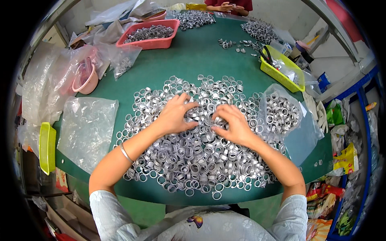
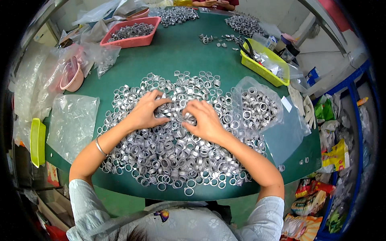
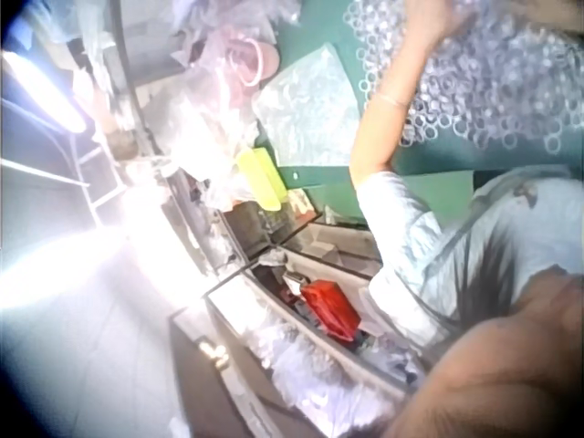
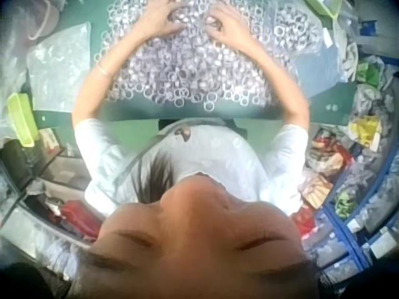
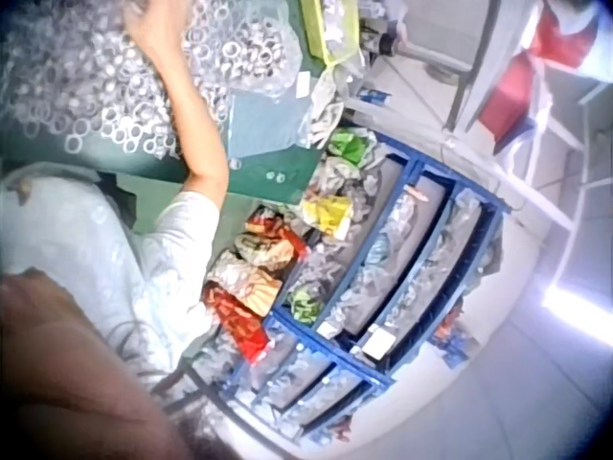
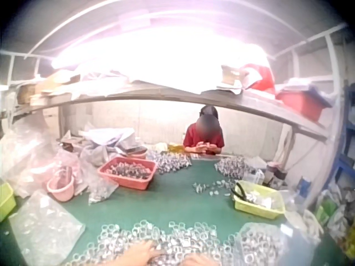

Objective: The person sorts metal rings from a large pile on a green table by hand, picking up small clusters and placing them into a clear plastic bag.

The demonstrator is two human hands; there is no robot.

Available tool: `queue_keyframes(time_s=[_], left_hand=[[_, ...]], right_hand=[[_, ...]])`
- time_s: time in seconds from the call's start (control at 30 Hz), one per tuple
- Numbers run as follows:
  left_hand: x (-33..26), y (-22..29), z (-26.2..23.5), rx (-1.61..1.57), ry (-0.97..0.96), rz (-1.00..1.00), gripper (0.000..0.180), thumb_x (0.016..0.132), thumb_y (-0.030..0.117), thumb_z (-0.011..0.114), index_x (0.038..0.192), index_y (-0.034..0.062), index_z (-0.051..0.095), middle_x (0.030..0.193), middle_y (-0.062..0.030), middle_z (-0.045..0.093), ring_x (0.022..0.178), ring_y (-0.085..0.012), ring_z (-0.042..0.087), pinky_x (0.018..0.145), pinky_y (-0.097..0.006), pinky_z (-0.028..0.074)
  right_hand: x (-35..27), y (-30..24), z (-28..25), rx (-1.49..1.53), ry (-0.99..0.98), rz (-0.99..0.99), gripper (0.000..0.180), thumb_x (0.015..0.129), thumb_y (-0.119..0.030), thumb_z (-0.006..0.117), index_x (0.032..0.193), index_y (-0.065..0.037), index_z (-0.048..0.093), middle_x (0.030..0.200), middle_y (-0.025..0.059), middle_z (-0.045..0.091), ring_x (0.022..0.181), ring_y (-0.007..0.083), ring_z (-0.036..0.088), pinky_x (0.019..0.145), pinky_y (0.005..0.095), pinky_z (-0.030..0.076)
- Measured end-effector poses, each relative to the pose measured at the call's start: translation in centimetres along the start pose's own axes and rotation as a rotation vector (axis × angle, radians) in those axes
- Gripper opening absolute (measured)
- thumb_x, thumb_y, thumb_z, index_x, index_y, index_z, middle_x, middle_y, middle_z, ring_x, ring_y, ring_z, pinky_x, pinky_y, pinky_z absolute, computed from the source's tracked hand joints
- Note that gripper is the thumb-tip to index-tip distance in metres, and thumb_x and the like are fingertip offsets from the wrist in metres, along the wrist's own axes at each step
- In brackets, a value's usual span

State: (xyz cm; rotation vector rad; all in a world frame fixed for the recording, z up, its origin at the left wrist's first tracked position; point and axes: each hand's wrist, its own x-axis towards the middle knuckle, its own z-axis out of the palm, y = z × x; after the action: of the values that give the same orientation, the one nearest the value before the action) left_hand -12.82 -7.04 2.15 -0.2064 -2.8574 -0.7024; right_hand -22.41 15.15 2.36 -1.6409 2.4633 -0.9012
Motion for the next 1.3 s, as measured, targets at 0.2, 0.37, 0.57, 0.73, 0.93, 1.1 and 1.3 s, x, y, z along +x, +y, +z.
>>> queue_keyframes(time_s=[0.2, 0.37, 0.57, 0.73, 0.93, 1.1, 1.3], left_hand=[[-2.3, 2.6, -0.8, -0.137, -0.088, 0.174, 0.04, 0.072, 0.016, 0.074, 0.111, 0.0131, 0.064, 0.118, -0.0107, 0.052, 0.111, -0.0309, 0.046, 0.097, -0.04, 0.037], [-2.9, 4.3, -0.5, -0.227, -0.119, 0.158, 0.036, 0.078, 0.015, 0.069, 0.112, 0.0085, 0.062, 0.118, -0.0125, 0.052, 0.113, -0.0312, 0.049, 0.1, -0.042, 0.037], [2.9, 1.1, 2.3, -0.046, 0.088, 0.031, 0.049, 0.084, 0.027, 0.065, 0.128, 0.0122, 0.051, 0.129, -0.0165, 0.047, 0.121, -0.0352, 0.045, 0.102, -0.045, 0.036], [2.2, 3.0, 2.9, 0.059, -0.18, 0.092, 0.058, 0.079, 0.031, 0.069, 0.131, 0.0153, 0.049, 0.134, -0.0141, 0.045, 0.12, -0.0355, 0.044, 0.103, -0.048, 0.035], [-1.3, 4.4, 2.3, 0.021, -0.038, 0.224, 0.051, 0.074, 0.024, 0.073, 0.12, 0.0119, 0.055, 0.124, -0.0106, 0.049, 0.117, -0.0332, 0.043, 0.096, -0.045, 0.037], [-3.2, 5.8, 1.6, 0.041, -0.028, 0.273, 0.038, 0.073, 0.018, 0.072, 0.109, 0.0096, 0.062, 0.123, -0.012, 0.049, 0.114, -0.0359, 0.043, 0.095, -0.047, 0.037], [-5.7, 6.8, 1.0, 0.05, 0.071, 0.369, 0.032, 0.069, 0.008, 0.071, 0.101, 0.0075, 0.065, 0.117, -0.0122, 0.051, 0.112, -0.0373, 0.044, 0.091, -0.046, 0.041]], right_hand=[[-3.8, -3.1, -0.4, 0.038, -0.097, -0.145, 0.023, 0.076, -0.021, 0.072, 0.093, -0.009, 0.061, 0.108, 0.0077, 0.058, 0.112, 0.0271, 0.049, 0.093, 0.0398, 0.034], [-3.6, -2.6, -1.8, 0.257, -0.025, -0.135, 0.02, 0.078, -0.012, 0.069, 0.096, -0.005, 0.062, 0.102, 0.0084, 0.062, 0.108, 0.0263, 0.055, 0.092, 0.0386, 0.04], [3.6, 5.8, 0.4, -0.074, 0.139, 0.222, 0.026, 0.086, -0.018, 0.058, 0.106, -0.001, 0.061, 0.111, 0.018, 0.057, 0.109, 0.0347, 0.051, 0.095, 0.0425, 0.039], [2.7, 6.4, 2.0, -0.011, -0.029, 0.258, 0.031, 0.092, -0.026, 0.049, 0.104, 0.0, 0.061, 0.119, 0.0181, 0.052, 0.11, 0.0363, 0.047, 0.095, 0.0455, 0.037], [-0.3, 1.0, 0.9, 0.066, -0.043, 0.2, 0.031, 0.093, -0.027, 0.048, 0.104, 0.001, 0.054, 0.112, 0.0185, 0.051, 0.108, 0.0359, 0.045, 0.092, 0.0452, 0.036], [-3.0, -3.0, 0.6, 0.074, -0.033, 0.03, 0.045, 0.085, -0.016, 0.059, 0.124, 0.001, 0.046, 0.123, 0.0157, 0.049, 0.115, 0.0362, 0.042, 0.099, 0.0467, 0.032], [-6.4, -5.5, 0.9, -0.086, -0.025, -0.086, 0.058, 0.081, -0.018, 0.064, 0.13, 0.003, 0.04, 0.127, 0.0192, 0.043, 0.12, 0.0366, 0.039, 0.106, 0.0518, 0.025]])
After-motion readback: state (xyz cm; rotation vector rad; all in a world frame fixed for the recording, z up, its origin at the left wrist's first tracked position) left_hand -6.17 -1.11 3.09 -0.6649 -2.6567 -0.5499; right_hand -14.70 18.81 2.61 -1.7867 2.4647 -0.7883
